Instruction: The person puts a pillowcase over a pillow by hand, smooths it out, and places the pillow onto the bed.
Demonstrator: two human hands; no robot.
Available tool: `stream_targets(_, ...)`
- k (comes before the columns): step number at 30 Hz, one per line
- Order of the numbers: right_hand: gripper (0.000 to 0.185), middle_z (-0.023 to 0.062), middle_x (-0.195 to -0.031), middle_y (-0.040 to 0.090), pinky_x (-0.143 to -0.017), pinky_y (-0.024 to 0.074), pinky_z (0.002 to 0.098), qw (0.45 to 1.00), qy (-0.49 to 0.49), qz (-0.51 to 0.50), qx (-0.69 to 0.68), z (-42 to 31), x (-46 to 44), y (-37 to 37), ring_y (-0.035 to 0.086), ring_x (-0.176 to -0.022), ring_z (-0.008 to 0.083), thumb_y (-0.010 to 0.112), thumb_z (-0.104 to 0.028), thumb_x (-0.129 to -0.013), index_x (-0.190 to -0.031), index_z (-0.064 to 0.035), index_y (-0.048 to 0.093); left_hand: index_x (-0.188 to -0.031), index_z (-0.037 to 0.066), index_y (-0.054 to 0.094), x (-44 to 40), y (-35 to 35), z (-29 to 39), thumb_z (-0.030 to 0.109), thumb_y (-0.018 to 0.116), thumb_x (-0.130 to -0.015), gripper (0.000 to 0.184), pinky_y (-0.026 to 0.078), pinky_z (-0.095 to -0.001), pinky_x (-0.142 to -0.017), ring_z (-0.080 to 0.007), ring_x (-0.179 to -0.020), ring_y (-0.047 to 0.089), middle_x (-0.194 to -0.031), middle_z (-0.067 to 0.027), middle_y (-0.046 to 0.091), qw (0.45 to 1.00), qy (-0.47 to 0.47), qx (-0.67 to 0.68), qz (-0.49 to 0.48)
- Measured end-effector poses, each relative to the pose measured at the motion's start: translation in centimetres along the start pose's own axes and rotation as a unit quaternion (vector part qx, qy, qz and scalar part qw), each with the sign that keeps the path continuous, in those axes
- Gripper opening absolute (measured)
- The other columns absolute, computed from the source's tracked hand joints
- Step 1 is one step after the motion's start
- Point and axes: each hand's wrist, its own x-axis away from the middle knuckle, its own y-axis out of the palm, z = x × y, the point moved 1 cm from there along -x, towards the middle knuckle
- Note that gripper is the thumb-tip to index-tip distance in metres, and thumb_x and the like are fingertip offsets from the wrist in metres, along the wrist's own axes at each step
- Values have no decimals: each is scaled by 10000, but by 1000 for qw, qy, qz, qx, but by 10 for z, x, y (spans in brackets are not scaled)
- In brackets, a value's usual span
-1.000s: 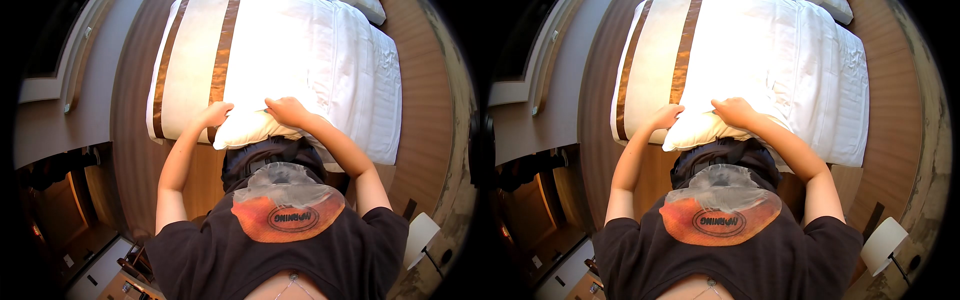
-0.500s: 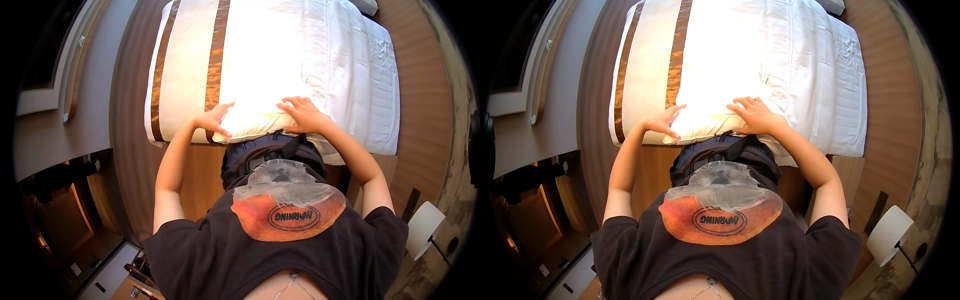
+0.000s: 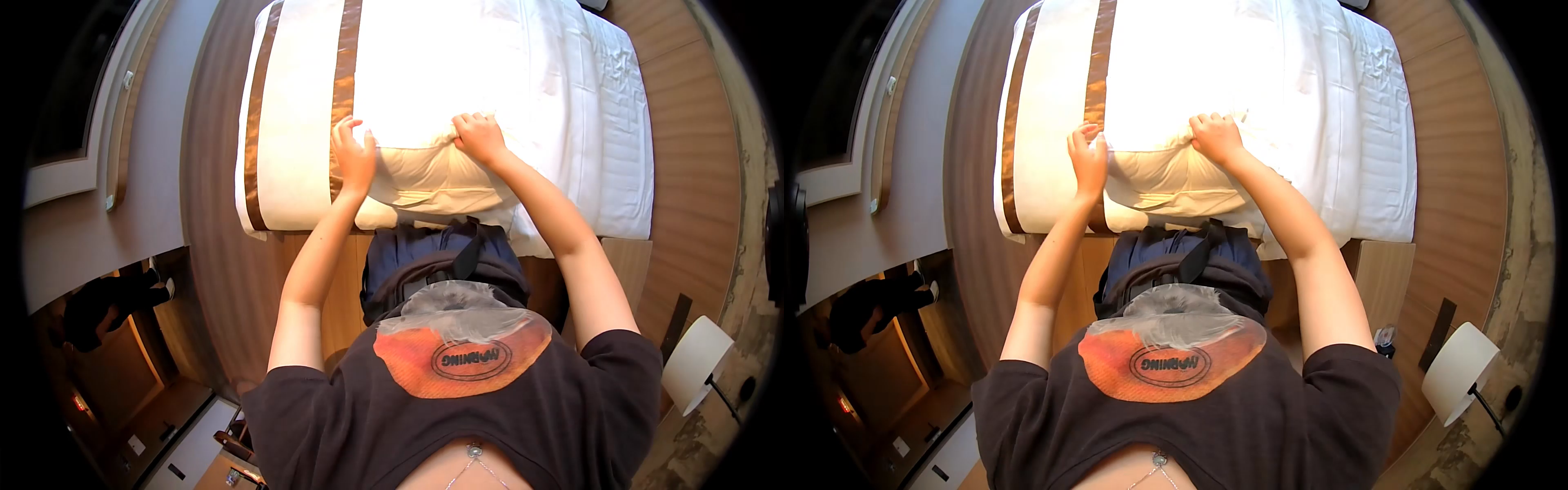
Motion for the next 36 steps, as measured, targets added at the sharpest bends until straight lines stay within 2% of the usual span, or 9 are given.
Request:
stream_targets(3,232,4,-809,607,-656,451,370,1000,7,14,23,5,-17,4,605,-775,189,674,-256,-689,-842,-138,545,-967,52,546,23,-4,58,126,607,-781,209,394,-403,-844,-310,-957,507,-1074,-148,527,946,248,-210,13)
stream_targets(5,234,4,-803,607,-657,450,371,999,14,22,23,9,-26,5,606,-776,191,678,-259,-692,-839,-137,543,-973,70,551,52,18,44,170,651,-758,257,399,-391,-810,-284,-947,517,-1064,-129,539,906,385,-96,-149)
stream_targets(7,240,0,-800,610,-656,449,377,999,17,28,37,14,-31,8,609,-780,193,685,-271,-702,-848,-137,550,-1027,63,556,81,39,42,154,682,-731,334,395,-375,-836,-280,-934,541,-1032,-118,568,882,313,-24,-351)
stream_targets(19,254,9,-828,624,-690,441,394,1000,6,2,23,15,-29,6,609,-814,207,682,-291,-726,-894,-136,573,-988,83,587,107,54,39,295,644,-779,303,479,-456,-686,-339,-761,625,-803,-124,651,821,115,-170,-532)
stream_targets(23,265,20,-840,618,-694,442,386,999,-20,20,-19,6,-19,3,601,-831,211,688,-285,-712,-891,-127,574,-953,75,636,77,27,58,501,618,-778,461,496,-448,-669,-350,-724,634,-794,-173,652,833,93,-148,-525)
stream_targets(24,268,25,-845,615,-694,442,384,999,-27,23,-30,0,-16,0,597,-840,212,690,-281,-706,-889,-123,573,-816,44,668,63,22,70,631,566,-766,598,496,-434,-696,-356,-744,637,-786,-188,655,779,51,-210,-588)
stream_targets(27,259,45,-882,588,-691,444,378,988,-82,76,-103,-23,-7,-8,579,-862,209,688,-247,-692,-882,-114,573,-784,-48,662,36,18,76,651,417,-850,744,478,-433,-735,-374,-761,623,-794,-234,652,800,-60,-146,-579)
stream_targets(35,287,117,-949,568,-688,494,344,940,-77,-73,-324,-15,2,-12,578,-736,283,652,-164,-743,-1016,-81,625,-964,-13,626,41,17,70,274,630,-746,361,467,-424,-770,-345,-883,603,-909,-218,633,806,48,-19,-589)
stream_targets(36,386,115,-955,579,-730,495,330,903,-28,-249,-349,-11,-3,-48,575,-777,270,656,-203,-759,-1118,-77,591,-921,15,634,43,17,71,234,626,-725,293,472,-432,-764,-351,-866,608,-869,-203,637,815,80,-32,-572)
